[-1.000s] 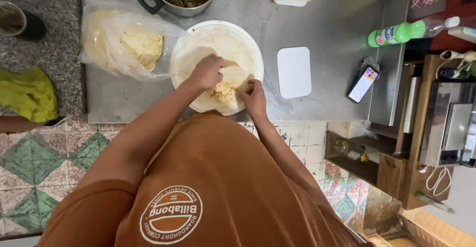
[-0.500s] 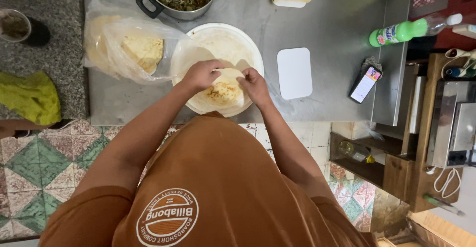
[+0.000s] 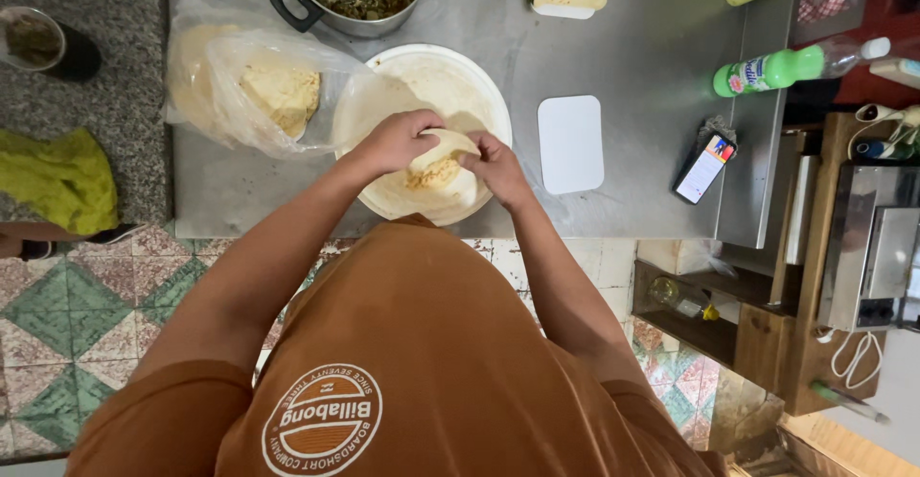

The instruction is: The person assembles wraps by placing flatbreads on a plate, spreading a green filling with a spoon, and rolling them into cylinders. The finished wraps are placed on a white tray.

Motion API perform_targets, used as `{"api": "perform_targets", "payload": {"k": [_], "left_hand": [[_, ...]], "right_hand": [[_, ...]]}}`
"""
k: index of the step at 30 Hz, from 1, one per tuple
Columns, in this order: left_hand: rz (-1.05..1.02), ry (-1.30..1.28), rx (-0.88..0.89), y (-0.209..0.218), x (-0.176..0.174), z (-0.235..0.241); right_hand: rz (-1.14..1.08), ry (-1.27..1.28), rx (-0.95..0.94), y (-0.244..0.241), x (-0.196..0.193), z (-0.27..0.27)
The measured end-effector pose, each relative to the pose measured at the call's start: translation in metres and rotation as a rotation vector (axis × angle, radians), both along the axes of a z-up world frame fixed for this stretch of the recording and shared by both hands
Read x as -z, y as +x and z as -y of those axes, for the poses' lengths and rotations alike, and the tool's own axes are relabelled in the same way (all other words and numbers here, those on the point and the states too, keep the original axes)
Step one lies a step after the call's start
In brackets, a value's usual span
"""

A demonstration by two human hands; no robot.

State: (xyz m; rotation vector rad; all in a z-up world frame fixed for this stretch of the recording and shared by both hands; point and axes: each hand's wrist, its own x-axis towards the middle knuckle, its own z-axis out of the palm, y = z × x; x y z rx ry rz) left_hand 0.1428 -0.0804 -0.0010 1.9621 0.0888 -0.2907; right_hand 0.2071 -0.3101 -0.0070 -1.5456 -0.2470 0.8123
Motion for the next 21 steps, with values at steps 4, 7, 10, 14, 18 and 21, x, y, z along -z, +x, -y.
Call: {"api": "perform_targets", "payload": {"k": [4, 7, 10, 14, 18, 21], "left_hand": [[0.004, -0.039, 0.018, 0.000, -0.025, -0.007], [-0.011, -0.028, 0.045, -0.001, -0.025, -0.017], [-0.084, -0.050, 0.055, -0.007, -0.039, -0.019], [-0.086, 0.167, 0.114, 0.009, 0.009, -0.023], [-0.062, 0.278, 0.079, 0.019, 0.067, -0.020], [-0.006, 0.448, 0.070, 0.009, 0.059, -0.019]], "right_hand": [[-0.044, -0.031, 0.006, -0.011, -0.026, -0.006], [-0.119, -0.027, 0.006, -0.011, -0.020, -0.005], [-0.255, -0.110, 0.030, -0.011, -0.017, -0.008], [-0.219, -0.274, 0.023, -0.002, 0.029, -0.001], [-0.169, -0.374, 0.024, 0.001, 0.071, 0.012], [-0.151, -0.415, 0.018, -0.005, 0.032, 0.003]]}}
